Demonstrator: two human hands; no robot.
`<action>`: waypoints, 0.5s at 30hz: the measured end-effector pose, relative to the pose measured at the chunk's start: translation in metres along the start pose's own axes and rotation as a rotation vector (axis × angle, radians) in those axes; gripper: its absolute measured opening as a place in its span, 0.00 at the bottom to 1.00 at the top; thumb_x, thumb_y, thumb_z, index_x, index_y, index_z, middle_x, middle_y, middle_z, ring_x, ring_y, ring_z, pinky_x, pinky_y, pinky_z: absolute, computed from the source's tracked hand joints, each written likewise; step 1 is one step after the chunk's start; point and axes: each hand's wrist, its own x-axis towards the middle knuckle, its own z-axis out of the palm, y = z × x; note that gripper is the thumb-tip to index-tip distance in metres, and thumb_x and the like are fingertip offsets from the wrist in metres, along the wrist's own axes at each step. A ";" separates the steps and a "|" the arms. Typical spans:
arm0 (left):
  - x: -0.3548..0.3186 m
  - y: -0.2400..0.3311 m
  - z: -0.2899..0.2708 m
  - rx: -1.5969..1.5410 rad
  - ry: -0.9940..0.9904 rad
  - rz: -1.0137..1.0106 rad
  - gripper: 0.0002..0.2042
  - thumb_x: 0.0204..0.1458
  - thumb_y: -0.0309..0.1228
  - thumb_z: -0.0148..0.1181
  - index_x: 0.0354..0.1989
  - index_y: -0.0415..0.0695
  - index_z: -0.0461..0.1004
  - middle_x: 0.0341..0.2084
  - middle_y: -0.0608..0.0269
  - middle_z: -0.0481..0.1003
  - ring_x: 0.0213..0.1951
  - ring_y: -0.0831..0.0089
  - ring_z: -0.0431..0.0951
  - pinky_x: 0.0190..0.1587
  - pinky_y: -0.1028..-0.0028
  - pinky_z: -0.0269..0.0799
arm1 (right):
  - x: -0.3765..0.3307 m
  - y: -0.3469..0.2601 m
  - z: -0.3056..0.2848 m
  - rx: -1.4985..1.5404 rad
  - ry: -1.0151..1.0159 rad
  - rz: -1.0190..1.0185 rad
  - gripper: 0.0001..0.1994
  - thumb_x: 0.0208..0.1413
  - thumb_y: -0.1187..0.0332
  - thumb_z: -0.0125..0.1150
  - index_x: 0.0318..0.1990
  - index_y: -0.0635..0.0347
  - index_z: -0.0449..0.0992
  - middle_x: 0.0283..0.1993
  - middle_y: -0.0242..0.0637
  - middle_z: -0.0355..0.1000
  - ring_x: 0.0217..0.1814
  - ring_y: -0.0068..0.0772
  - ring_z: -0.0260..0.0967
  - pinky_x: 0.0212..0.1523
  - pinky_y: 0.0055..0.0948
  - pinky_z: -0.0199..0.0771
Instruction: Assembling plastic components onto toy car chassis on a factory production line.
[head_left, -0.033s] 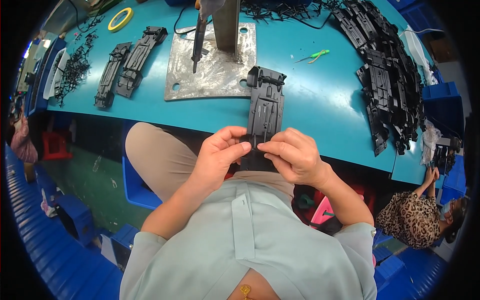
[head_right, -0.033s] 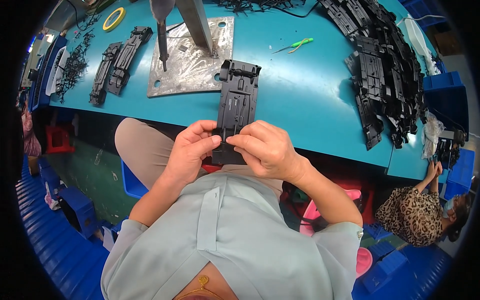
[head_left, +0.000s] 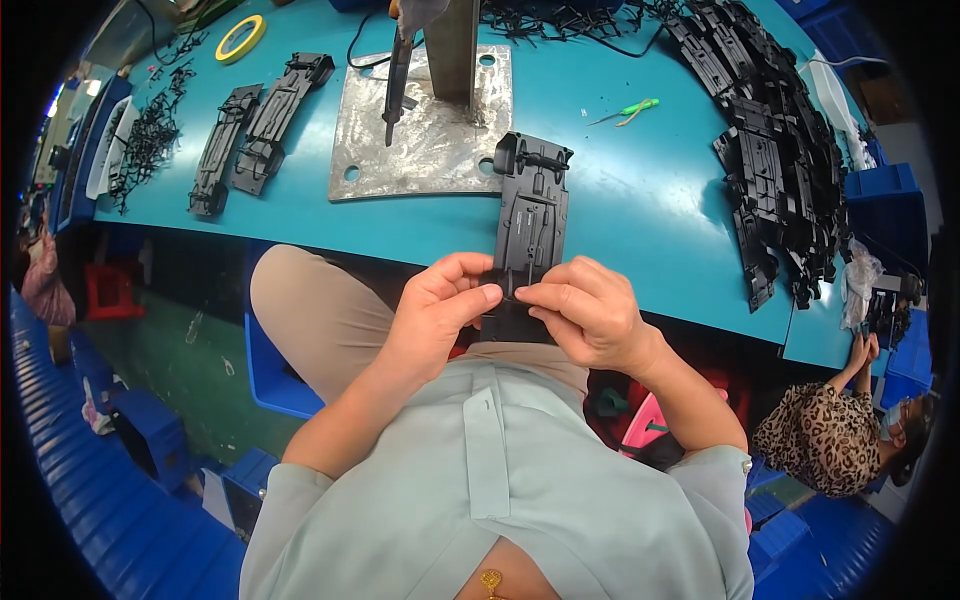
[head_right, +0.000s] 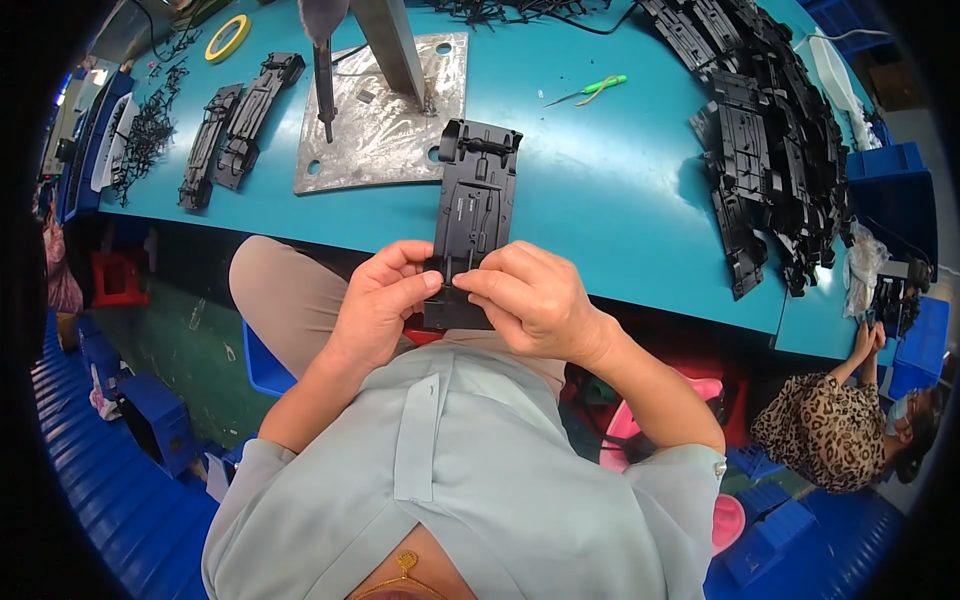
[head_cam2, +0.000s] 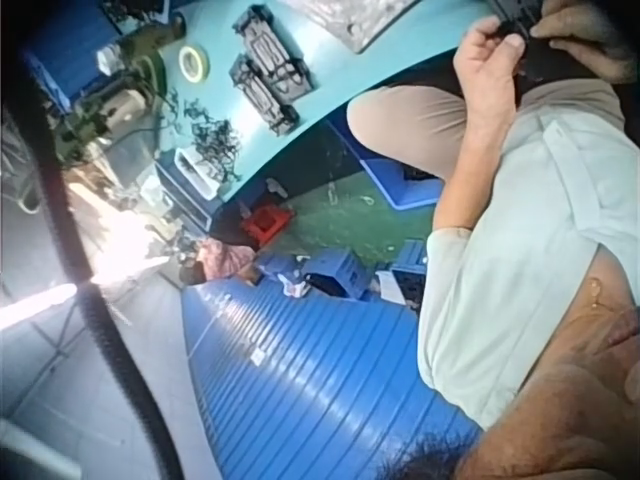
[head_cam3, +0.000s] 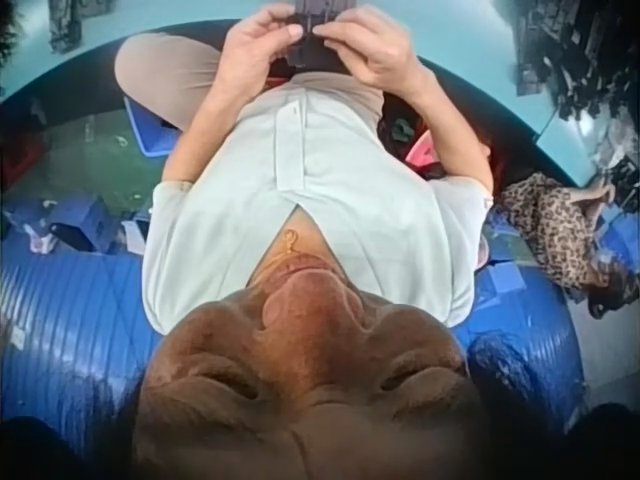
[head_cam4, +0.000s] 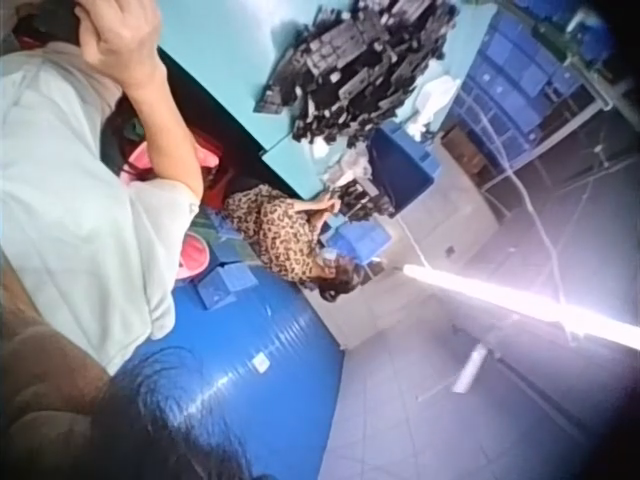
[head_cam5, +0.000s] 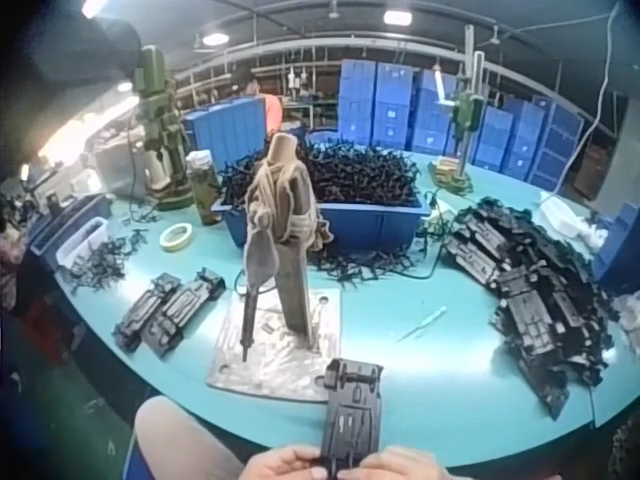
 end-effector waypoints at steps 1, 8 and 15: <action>0.000 -0.001 -0.001 0.000 0.000 -0.002 0.11 0.54 0.22 0.58 0.46 0.39 0.71 0.27 0.71 0.74 0.29 0.87 0.70 0.29 0.84 0.65 | -0.001 0.000 0.000 0.001 0.005 0.003 0.15 0.34 0.81 0.66 0.35 0.60 0.79 0.28 0.35 0.70 0.23 0.31 0.65 0.21 0.27 0.63; -0.001 -0.003 -0.002 -0.033 -0.034 -0.004 0.12 0.54 0.22 0.57 0.47 0.39 0.71 0.31 0.68 0.76 0.31 0.86 0.72 0.30 0.83 0.66 | -0.003 -0.004 0.001 -0.006 0.017 0.038 0.15 0.34 0.81 0.64 0.34 0.58 0.79 0.27 0.33 0.68 0.24 0.32 0.66 0.21 0.27 0.65; -0.005 0.003 0.004 -0.033 -0.080 0.005 0.11 0.54 0.22 0.56 0.46 0.39 0.72 0.32 0.68 0.76 0.31 0.86 0.73 0.30 0.84 0.66 | -0.007 -0.007 -0.001 -0.008 0.037 0.045 0.15 0.33 0.81 0.64 0.34 0.57 0.80 0.27 0.32 0.68 0.24 0.30 0.65 0.21 0.26 0.64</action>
